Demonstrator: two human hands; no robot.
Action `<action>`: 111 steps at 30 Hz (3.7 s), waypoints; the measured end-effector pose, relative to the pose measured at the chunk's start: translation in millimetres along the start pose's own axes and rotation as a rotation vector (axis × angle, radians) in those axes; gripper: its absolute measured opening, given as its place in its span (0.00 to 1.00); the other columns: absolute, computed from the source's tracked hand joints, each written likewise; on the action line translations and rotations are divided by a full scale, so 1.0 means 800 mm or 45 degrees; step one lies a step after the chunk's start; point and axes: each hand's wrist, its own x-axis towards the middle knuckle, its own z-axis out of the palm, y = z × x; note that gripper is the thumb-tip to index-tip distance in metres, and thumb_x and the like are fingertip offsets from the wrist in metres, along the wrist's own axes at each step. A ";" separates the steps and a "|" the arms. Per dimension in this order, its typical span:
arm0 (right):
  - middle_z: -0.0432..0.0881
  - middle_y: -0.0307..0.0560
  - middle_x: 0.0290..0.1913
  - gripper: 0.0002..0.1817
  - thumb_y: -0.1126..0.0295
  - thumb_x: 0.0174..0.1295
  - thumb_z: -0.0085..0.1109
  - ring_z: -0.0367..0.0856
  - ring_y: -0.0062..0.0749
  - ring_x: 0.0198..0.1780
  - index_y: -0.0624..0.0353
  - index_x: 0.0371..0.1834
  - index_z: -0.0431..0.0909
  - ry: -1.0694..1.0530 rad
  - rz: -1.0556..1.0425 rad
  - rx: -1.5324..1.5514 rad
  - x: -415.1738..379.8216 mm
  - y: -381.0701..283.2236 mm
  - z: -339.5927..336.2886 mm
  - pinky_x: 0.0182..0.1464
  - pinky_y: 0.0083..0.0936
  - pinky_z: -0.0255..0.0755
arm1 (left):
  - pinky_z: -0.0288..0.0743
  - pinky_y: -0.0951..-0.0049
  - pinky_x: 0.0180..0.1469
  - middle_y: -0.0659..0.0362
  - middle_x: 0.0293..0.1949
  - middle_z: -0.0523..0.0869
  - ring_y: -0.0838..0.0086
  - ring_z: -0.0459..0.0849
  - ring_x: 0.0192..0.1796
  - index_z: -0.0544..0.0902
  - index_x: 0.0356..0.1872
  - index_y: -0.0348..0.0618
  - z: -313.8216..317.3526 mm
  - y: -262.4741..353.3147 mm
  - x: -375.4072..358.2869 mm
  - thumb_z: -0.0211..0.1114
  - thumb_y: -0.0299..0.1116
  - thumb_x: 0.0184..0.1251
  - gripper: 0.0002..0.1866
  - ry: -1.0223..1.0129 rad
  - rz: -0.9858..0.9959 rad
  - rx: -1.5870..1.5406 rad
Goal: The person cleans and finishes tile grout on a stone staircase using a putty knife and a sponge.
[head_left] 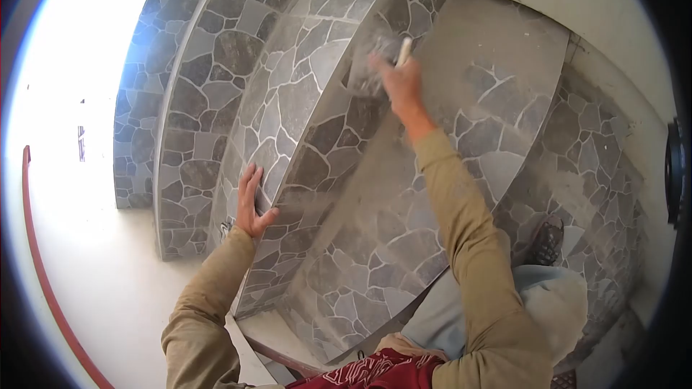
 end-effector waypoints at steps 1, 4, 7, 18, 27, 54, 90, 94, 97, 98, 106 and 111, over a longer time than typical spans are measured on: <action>0.81 0.37 0.32 0.20 0.59 0.59 0.79 0.72 0.20 0.30 0.64 0.33 0.80 -0.001 0.013 0.021 0.001 0.000 -0.001 0.32 0.29 0.71 | 0.53 0.47 0.80 0.37 0.78 0.62 0.42 0.60 0.80 0.67 0.78 0.37 0.001 0.000 -0.002 0.66 0.72 0.56 0.57 -0.003 -0.008 -0.001; 0.83 0.41 0.32 0.19 0.61 0.58 0.79 0.76 0.23 0.31 0.67 0.35 0.82 -0.071 -0.062 0.077 -0.012 0.006 0.006 0.34 0.29 0.73 | 0.53 0.48 0.80 0.37 0.78 0.62 0.42 0.60 0.81 0.67 0.78 0.37 -0.003 0.004 -0.004 0.66 0.72 0.55 0.57 0.004 -0.014 -0.008; 0.85 0.41 0.31 0.16 0.64 0.58 0.79 0.77 0.22 0.31 0.66 0.31 0.83 -0.177 -0.252 0.172 -0.019 0.006 0.004 0.34 0.31 0.73 | 0.53 0.48 0.80 0.37 0.78 0.62 0.43 0.60 0.81 0.67 0.77 0.36 0.002 0.004 -0.001 0.66 0.73 0.55 0.58 0.015 -0.021 -0.002; 0.83 0.35 0.33 0.17 0.61 0.60 0.80 0.76 0.19 0.30 0.62 0.37 0.83 -0.319 -0.064 0.109 0.003 0.009 -0.010 0.34 0.24 0.72 | 0.53 0.47 0.80 0.38 0.79 0.61 0.43 0.60 0.81 0.68 0.78 0.40 -0.002 0.004 -0.003 0.66 0.70 0.54 0.56 0.005 -0.048 -0.012; 0.82 0.34 0.32 0.18 0.58 0.59 0.80 0.74 0.19 0.32 0.60 0.31 0.82 -0.119 0.079 0.049 -0.053 0.027 0.002 0.34 0.27 0.72 | 0.52 0.49 0.80 0.41 0.80 0.59 0.45 0.57 0.83 0.64 0.80 0.41 -0.004 -0.001 -0.005 0.65 0.71 0.56 0.57 -0.027 -0.049 -0.008; 0.86 0.50 0.32 0.26 0.54 0.59 0.77 0.80 0.30 0.33 0.73 0.33 0.81 -0.022 0.039 0.151 -0.096 0.022 0.018 0.39 0.40 0.76 | 0.52 0.47 0.80 0.39 0.80 0.60 0.42 0.59 0.81 0.67 0.79 0.42 -0.003 0.009 -0.003 0.60 0.70 0.63 0.51 0.006 -0.079 -0.062; 0.83 0.37 0.28 0.20 0.57 0.64 0.75 0.74 0.18 0.29 0.62 0.24 0.81 -0.451 -0.284 -0.196 -0.172 0.061 0.034 0.31 0.27 0.70 | 0.52 0.52 0.81 0.40 0.80 0.62 0.44 0.60 0.81 0.71 0.76 0.39 -0.005 0.010 -0.003 0.53 0.48 0.74 0.34 0.047 -0.056 -0.043; 0.83 0.40 0.26 0.23 0.56 0.64 0.74 0.75 0.23 0.30 0.64 0.22 0.79 -0.244 0.045 -0.021 -0.118 0.027 0.017 0.32 0.35 0.71 | 0.52 0.53 0.81 0.41 0.80 0.62 0.45 0.60 0.81 0.71 0.76 0.40 -0.001 0.010 -0.007 0.52 0.45 0.75 0.33 0.075 -0.100 -0.043; 0.83 0.44 0.27 0.24 0.54 0.64 0.74 0.77 0.33 0.30 0.66 0.25 0.79 -0.592 -0.174 -0.329 -0.187 0.043 0.031 0.35 0.41 0.73 | 0.49 0.48 0.81 0.42 0.80 0.62 0.44 0.61 0.81 0.71 0.77 0.44 -0.005 0.004 -0.003 0.52 0.42 0.75 0.31 0.098 -0.094 -0.066; 0.84 0.46 0.28 0.24 0.53 0.63 0.74 0.77 0.37 0.30 0.66 0.28 0.80 -0.794 -0.418 -0.439 -0.221 0.056 0.032 0.36 0.42 0.73 | 0.47 0.44 0.82 0.42 0.80 0.62 0.44 0.60 0.81 0.72 0.77 0.48 -0.005 0.006 -0.005 0.52 0.41 0.75 0.30 0.066 -0.123 0.035; 0.85 0.65 0.56 0.44 0.49 0.61 0.76 0.83 0.41 0.56 0.86 0.60 0.75 -0.467 -0.212 -0.402 -0.182 -0.086 0.043 0.63 0.36 0.73 | 0.43 0.29 0.79 0.42 0.81 0.58 0.45 0.56 0.83 0.67 0.80 0.60 0.035 0.009 -0.041 0.58 0.45 0.72 0.34 0.557 -0.777 0.547; 0.88 0.53 0.42 0.34 0.50 0.58 0.78 0.85 0.32 0.39 0.77 0.50 0.84 -0.451 -1.058 -0.391 -0.095 -0.240 0.064 0.48 0.31 0.78 | 0.60 0.48 0.79 0.39 0.75 0.69 0.44 0.66 0.77 0.71 0.77 0.55 0.001 0.019 -0.085 0.60 0.46 0.71 0.32 0.340 -0.846 0.118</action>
